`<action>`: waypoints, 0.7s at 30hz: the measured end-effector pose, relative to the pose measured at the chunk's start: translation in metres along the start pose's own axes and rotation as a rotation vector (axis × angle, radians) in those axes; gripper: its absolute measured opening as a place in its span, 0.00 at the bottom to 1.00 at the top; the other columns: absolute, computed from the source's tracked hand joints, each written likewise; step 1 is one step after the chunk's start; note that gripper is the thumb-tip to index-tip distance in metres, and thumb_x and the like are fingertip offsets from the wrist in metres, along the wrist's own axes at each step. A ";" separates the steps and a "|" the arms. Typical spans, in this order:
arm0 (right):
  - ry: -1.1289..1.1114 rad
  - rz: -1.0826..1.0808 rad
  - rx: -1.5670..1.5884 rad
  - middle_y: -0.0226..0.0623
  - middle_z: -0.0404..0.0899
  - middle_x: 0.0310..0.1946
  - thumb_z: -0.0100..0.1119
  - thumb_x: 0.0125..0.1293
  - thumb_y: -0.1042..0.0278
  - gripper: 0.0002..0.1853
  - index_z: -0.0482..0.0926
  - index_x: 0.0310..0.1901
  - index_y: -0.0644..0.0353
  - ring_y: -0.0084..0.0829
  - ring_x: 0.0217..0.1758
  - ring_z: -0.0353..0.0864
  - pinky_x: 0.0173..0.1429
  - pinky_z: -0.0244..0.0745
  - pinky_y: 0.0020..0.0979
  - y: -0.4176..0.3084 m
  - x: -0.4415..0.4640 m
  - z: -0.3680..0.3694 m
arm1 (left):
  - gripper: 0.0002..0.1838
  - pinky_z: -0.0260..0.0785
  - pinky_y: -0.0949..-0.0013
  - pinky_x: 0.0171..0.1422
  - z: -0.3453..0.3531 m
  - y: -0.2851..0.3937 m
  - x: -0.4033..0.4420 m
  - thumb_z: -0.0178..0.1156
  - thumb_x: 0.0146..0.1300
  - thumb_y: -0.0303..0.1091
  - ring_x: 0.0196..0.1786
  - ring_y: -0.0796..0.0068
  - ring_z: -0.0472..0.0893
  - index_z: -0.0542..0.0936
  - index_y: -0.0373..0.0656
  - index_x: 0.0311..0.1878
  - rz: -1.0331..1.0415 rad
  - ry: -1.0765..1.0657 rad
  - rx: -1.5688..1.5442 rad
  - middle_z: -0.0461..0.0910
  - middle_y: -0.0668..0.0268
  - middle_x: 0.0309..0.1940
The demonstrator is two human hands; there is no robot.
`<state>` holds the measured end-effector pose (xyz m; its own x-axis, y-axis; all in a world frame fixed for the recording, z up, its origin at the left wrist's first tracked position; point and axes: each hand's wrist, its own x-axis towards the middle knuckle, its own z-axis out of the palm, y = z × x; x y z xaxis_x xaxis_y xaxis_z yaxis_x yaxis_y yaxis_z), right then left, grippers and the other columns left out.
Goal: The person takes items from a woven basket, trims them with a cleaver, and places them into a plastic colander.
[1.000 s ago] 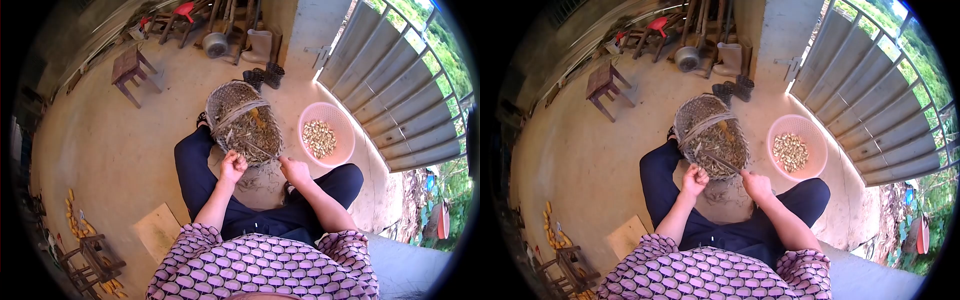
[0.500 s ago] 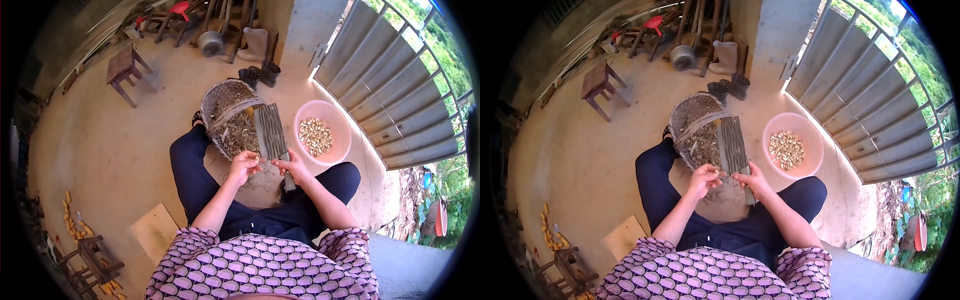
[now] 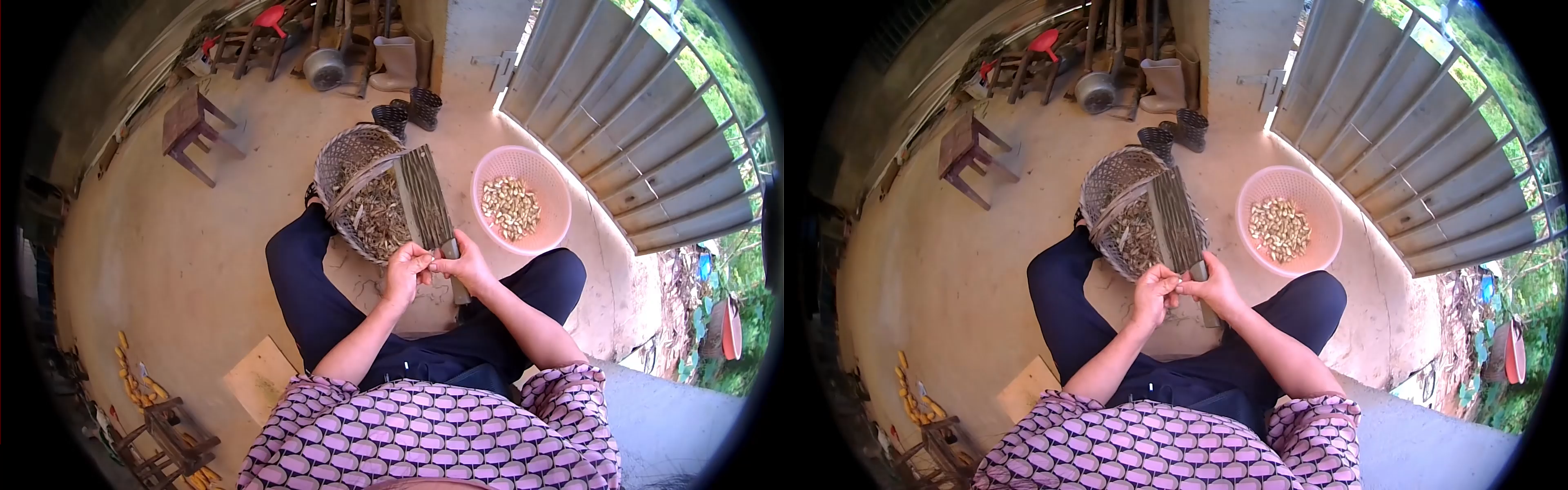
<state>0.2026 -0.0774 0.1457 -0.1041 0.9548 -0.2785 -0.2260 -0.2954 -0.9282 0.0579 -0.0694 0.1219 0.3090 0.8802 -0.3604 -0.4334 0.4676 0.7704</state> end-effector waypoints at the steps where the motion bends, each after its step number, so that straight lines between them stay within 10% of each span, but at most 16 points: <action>1: 0.014 -0.008 -0.014 0.28 0.72 0.23 0.66 0.46 0.81 0.20 0.69 0.41 0.61 0.17 0.21 0.70 0.22 0.65 0.19 0.000 0.000 0.000 | 0.06 0.56 0.82 0.15 -0.002 -0.004 0.002 0.57 0.59 0.28 0.13 0.82 0.68 0.70 0.42 0.29 0.041 0.013 0.041 0.76 0.66 0.20; 21: 0.021 0.040 0.048 0.31 0.74 0.28 0.58 0.52 0.80 0.16 0.69 0.44 0.65 0.19 0.20 0.70 0.24 0.67 0.22 -0.004 -0.001 -0.001 | 0.05 0.53 0.83 0.16 0.002 -0.006 -0.003 0.55 0.58 0.24 0.15 0.84 0.67 0.69 0.42 0.31 -0.001 0.114 -0.048 0.76 0.63 0.21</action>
<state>0.2044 -0.0770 0.1491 -0.0939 0.9425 -0.3208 -0.2680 -0.3342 -0.9036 0.0607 -0.0753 0.1194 0.2121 0.8820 -0.4208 -0.4743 0.4694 0.7448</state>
